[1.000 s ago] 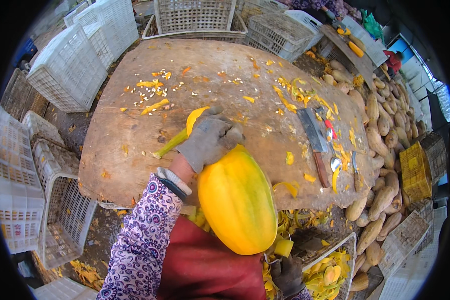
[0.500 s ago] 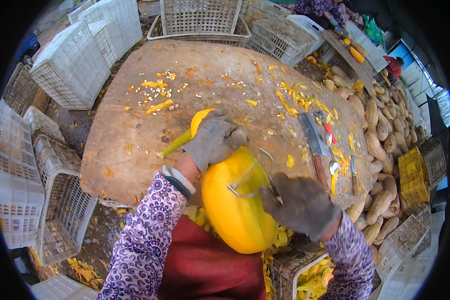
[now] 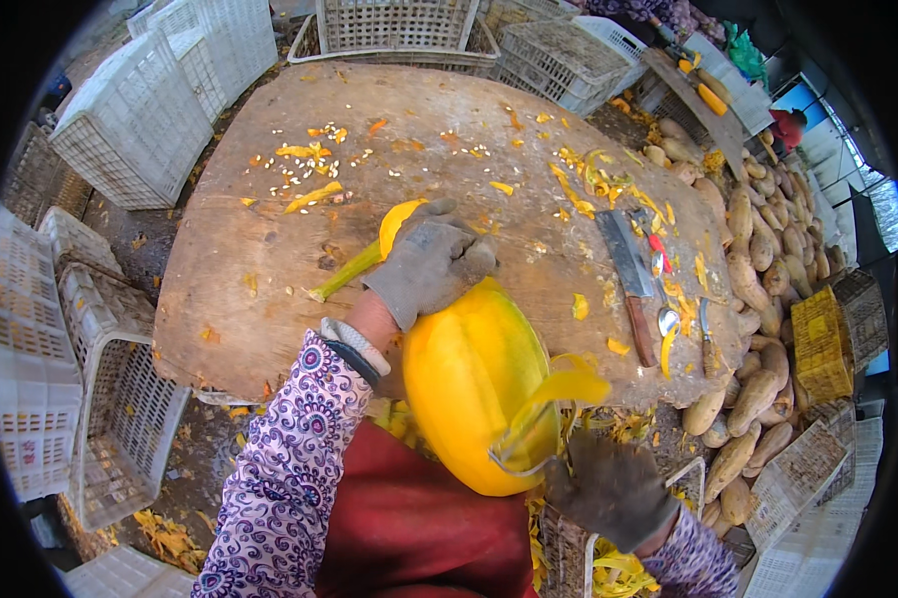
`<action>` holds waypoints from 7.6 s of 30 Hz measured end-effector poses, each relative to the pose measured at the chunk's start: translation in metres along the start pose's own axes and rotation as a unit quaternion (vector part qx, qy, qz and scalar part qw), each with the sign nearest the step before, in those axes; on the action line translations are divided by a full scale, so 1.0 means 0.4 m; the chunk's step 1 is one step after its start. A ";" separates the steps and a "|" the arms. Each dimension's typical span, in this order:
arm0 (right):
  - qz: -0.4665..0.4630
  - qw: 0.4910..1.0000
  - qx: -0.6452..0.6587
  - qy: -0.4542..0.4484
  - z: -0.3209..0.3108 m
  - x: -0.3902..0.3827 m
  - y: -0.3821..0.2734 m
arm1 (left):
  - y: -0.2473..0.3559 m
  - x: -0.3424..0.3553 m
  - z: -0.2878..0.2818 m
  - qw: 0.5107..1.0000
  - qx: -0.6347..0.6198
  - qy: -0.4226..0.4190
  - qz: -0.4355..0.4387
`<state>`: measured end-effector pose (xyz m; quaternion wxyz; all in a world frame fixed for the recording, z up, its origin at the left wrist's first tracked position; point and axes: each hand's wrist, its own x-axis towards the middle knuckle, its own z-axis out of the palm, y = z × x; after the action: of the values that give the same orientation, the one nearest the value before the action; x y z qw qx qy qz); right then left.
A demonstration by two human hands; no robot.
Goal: The person peels a large yellow papaya using a metal peeler while holding it with gloved hands. The person rotates the fruit and removes the skin in long strips, accumulating peels on the wooden table.
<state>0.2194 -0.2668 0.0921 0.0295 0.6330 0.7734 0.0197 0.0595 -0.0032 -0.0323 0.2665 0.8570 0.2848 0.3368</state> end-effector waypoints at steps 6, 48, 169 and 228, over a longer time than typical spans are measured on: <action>0.129 0.987 0.089 -0.047 0.095 -0.186 -0.022 | 0.016 0.003 -0.008 1.000 -0.017 -0.002 0.008; 0.262 0.851 0.438 -0.128 0.240 -0.278 -0.036 | 0.026 0.001 -0.028 0.998 -0.061 -0.007 0.024; 0.107 0.887 0.420 -0.158 0.152 0.009 0.145 | 0.035 -0.013 -0.050 0.993 -0.115 0.016 -0.003; -0.030 0.898 0.422 -0.120 0.228 0.301 0.248 | 0.036 -0.013 -0.052 0.998 -0.054 -0.021 0.019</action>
<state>0.2992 -0.1297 0.0053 -0.1476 0.5603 0.7182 -0.3855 0.0454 -0.0113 -0.0121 0.3119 0.8535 0.2445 0.3384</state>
